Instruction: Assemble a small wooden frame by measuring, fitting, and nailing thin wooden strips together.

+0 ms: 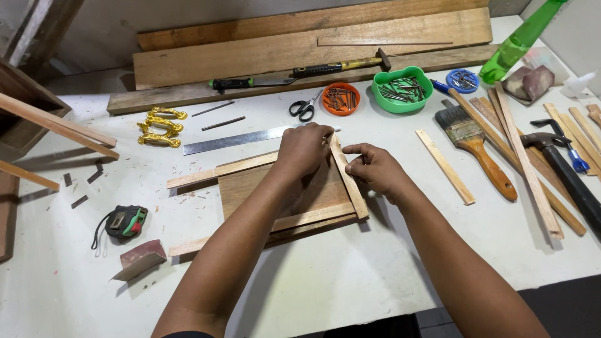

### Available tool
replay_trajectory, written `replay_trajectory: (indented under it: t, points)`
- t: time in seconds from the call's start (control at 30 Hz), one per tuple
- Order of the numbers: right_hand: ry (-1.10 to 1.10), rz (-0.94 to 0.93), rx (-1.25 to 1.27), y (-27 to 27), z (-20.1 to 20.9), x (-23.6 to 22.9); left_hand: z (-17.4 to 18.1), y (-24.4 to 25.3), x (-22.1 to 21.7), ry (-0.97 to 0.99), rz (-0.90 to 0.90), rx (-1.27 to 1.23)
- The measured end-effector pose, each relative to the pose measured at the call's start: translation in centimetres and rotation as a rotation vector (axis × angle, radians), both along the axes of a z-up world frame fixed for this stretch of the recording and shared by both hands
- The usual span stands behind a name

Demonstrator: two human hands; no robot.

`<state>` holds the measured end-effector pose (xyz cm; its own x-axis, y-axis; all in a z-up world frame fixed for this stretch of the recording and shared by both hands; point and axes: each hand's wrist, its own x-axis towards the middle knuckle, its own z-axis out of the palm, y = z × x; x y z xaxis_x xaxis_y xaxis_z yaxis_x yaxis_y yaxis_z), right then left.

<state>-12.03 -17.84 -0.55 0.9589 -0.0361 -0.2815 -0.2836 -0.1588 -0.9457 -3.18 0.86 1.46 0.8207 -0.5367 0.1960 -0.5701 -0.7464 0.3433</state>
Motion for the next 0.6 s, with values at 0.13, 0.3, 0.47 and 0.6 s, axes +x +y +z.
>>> replay_trajectory:
  t: [0.13, 0.3, 0.47, 0.6]
  points:
    - [0.073, -0.003, -0.013, 0.3, 0.8, -0.1, -1.0, -0.2, 0.2, -0.043, -0.010, -0.012]
    - [0.032, -0.041, -0.382, 1.4, 2.5, 0.5, -0.6, -0.3, 0.0, 0.009, -0.013, 0.015]
    - [-0.147, -0.015, -0.561, 0.8, -1.0, 2.9, -0.8, -0.4, 0.1, 0.026, 0.023, -0.037]
    - [-0.081, -0.008, -0.547, 1.5, -0.1, 3.0, -0.5, -0.3, 0.0, 0.080, 0.047, -0.005]
